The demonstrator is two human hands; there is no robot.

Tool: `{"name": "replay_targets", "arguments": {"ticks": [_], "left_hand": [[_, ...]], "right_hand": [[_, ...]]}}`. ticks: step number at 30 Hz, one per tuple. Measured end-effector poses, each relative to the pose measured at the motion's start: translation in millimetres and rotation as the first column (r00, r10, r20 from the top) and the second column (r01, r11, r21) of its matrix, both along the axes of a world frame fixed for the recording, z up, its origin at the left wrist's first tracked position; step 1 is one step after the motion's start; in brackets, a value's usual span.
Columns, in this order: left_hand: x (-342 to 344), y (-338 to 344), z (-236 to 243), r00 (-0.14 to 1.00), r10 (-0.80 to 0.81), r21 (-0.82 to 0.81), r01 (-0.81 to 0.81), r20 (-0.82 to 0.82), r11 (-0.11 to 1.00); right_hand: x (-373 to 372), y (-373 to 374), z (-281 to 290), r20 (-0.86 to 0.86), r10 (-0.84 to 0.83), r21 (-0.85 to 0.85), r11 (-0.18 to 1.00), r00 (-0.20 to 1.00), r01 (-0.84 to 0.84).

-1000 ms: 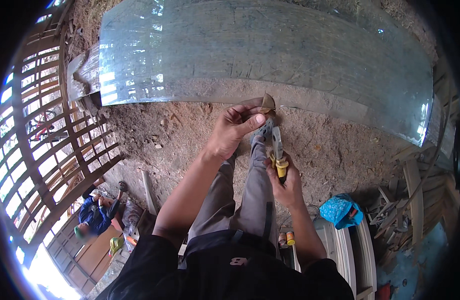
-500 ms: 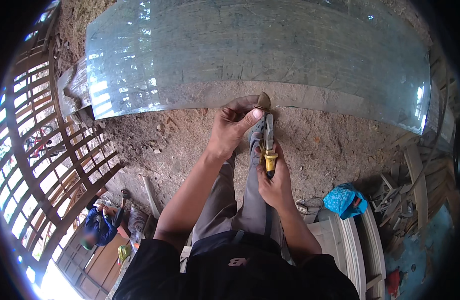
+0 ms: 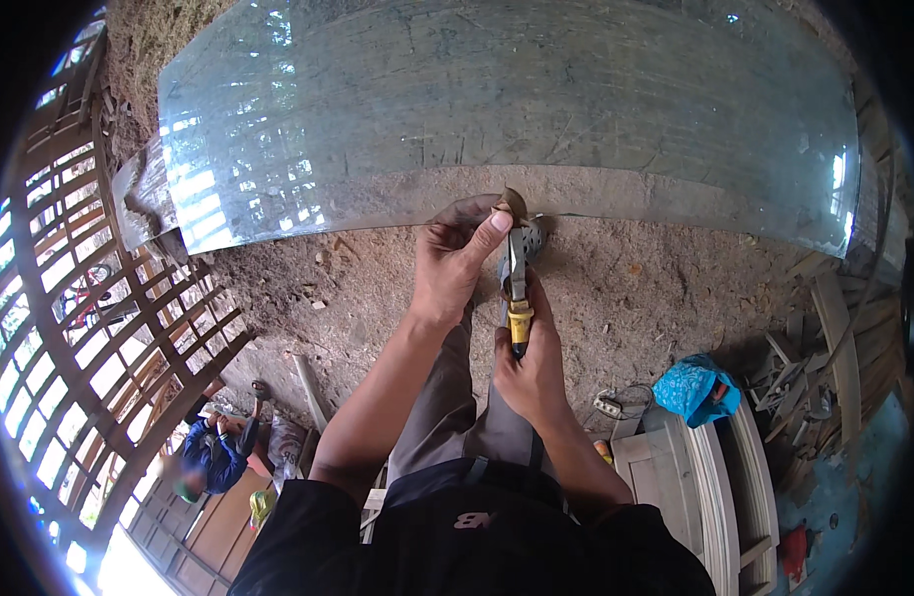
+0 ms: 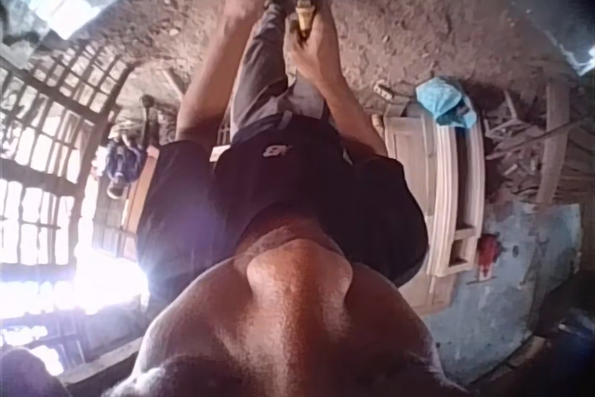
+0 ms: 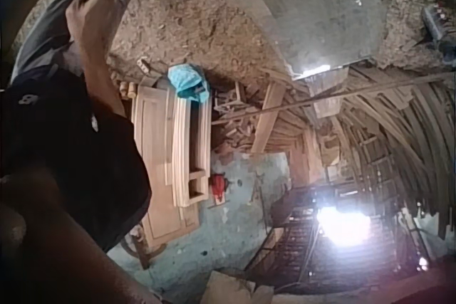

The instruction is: Using a glass cutter and pliers to score and break small pieces of glass.

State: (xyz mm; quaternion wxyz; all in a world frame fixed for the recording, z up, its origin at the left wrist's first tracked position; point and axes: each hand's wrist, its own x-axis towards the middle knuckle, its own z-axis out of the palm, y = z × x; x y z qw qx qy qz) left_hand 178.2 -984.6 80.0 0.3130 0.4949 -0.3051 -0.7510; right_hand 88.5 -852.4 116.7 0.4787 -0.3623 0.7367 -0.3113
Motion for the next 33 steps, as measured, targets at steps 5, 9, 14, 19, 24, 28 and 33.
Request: {"name": "replay_targets", "arguments": {"ticks": [5,9,14,19,24,28,33], "left_hand": [[-2.0,-0.2,1.3,0.999,0.024,0.006,-0.024,0.046,1.000],[-4.2,1.2,-0.5,0.998,0.057,-0.005,-0.057,0.030,0.998],[-5.7,2.0,-1.4,0.997,0.073,0.009,-0.074,0.039,0.997],[-6.7,0.9,0.2,0.996,0.078,0.041,-0.080,0.040,0.996],[-6.8,-0.4,3.7,0.997,0.071,0.061,-0.072,0.022,0.995],[-8.1,-0.5,5.7,0.995,0.094,0.074,-0.092,-0.022,0.993],[-9.8,-0.9,6.2,0.994,0.108,0.087,-0.108,0.007,0.990]], "right_hand": [[5.4,1.2,-6.8,0.012,-0.032,-0.032,0.999,0.999,0.032],[10.0,2.5,-9.3,-0.012,-0.054,-0.029,0.998,0.998,0.054],[15.0,0.3,-9.2,-0.031,-0.089,-0.009,0.996,0.996,0.088],[17.2,-0.7,-10.3,0.062,-0.158,0.048,0.987,0.986,0.155],[18.1,1.2,-13.8,0.153,-0.178,0.114,0.980,0.972,0.161],[19.2,2.1,-17.2,0.162,-0.179,0.101,0.981,0.971,0.164],[20.1,4.5,-18.9,0.232,-0.205,0.140,0.974,0.951,0.176]]}}
